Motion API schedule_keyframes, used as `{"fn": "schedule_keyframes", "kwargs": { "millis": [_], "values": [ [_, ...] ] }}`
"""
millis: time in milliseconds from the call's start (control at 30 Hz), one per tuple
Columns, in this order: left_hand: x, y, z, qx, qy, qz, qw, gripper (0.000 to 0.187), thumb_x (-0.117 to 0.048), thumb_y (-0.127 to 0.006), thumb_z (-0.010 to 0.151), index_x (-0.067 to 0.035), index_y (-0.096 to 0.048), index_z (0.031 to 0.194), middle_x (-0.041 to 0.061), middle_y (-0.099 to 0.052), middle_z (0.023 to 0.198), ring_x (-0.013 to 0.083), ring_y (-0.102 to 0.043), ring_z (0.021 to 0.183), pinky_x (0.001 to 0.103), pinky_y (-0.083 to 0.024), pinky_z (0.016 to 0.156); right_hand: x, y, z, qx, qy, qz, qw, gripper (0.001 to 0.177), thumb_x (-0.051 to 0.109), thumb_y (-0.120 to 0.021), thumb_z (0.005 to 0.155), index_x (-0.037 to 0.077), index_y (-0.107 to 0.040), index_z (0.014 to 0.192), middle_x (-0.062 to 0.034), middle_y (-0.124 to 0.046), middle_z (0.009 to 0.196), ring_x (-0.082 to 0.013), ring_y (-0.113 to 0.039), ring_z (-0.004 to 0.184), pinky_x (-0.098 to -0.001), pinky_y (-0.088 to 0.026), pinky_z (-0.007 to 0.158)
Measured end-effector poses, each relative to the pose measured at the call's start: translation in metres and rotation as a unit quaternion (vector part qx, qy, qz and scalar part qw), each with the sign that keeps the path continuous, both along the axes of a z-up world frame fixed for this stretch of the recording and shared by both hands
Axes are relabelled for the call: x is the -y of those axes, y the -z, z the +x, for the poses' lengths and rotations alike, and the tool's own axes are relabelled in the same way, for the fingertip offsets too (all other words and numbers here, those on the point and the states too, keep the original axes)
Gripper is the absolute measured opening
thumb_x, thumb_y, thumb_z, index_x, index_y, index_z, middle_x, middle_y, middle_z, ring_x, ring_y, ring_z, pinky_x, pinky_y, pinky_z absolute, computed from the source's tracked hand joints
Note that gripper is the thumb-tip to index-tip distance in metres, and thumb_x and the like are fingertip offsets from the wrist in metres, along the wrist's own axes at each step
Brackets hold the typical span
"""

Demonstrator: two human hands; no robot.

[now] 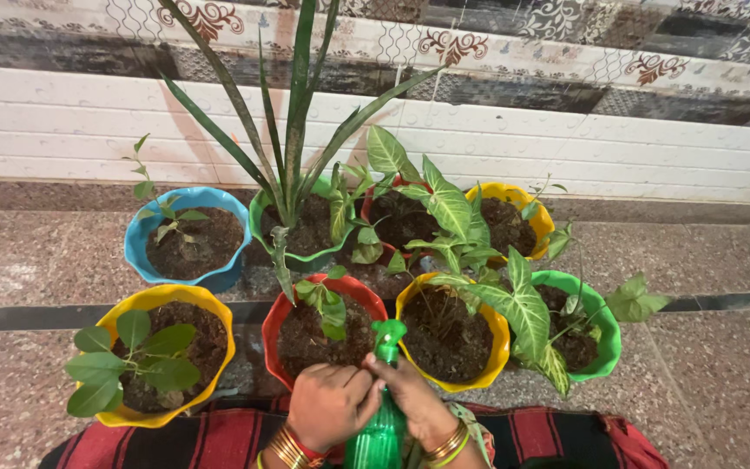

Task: The person uses a green spray bottle to water several potted plants arranged on the floor. They systematically move the spray bottle from one pot to the next, misting the soil and leaves of each plant.

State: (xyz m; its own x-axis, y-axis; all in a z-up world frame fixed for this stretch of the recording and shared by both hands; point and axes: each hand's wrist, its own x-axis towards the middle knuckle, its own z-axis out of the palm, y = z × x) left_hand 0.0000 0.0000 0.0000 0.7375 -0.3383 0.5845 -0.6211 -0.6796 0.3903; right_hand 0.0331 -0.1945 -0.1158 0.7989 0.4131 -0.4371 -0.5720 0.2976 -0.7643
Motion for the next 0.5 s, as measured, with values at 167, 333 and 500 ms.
{"fn": "schedule_keyframes", "kwargs": {
  "millis": [167, 333, 500],
  "values": [
    [0.001, -0.001, -0.001, 0.012, 0.005, -0.002, 1.0, 0.026, -0.028, -0.072, 0.088, -0.009, -0.065, 0.073, 0.006, -0.065, 0.064, 0.0255, -0.065, 0.054, 0.039, -0.052, 0.054, -0.023, -0.046, -0.013, -0.02, 0.022, 0.041, 0.999, 0.045, 0.026, -0.071, 0.096, 0.002, -0.062, 0.134, -0.0041, -0.064, 0.114, -0.0125, -0.063, 0.101, -0.0271, -0.055, 0.088],
    [0.0, -0.003, -0.003, -0.057, 0.019, -0.03, 0.998, 0.024, -0.028, -0.069, 0.091, -0.009, -0.067, 0.077, 0.008, -0.065, 0.065, 0.0297, -0.065, 0.056, 0.043, -0.051, 0.054, -0.02, -0.077, -0.025, 0.004, 0.06, -0.007, 0.998, 0.057, 0.022, -0.07, 0.088, 0.015, -0.056, 0.142, 0.0066, -0.066, 0.125, -0.0045, -0.064, 0.11, -0.0219, -0.054, 0.094],
    [0.003, 0.006, -0.004, -0.173, 0.041, -0.106, 0.978, 0.027, -0.028, -0.061, 0.096, -0.013, -0.068, 0.075, 0.006, -0.069, 0.066, 0.0291, -0.068, 0.063, 0.043, -0.053, 0.06, -0.009, -0.084, -0.035, 0.035, 0.086, 0.013, 0.996, 0.056, 0.023, -0.073, 0.096, 0.007, -0.058, 0.148, -0.0024, -0.059, 0.087, -0.0134, -0.06, 0.082, -0.0272, -0.053, 0.075]
  ]
}}
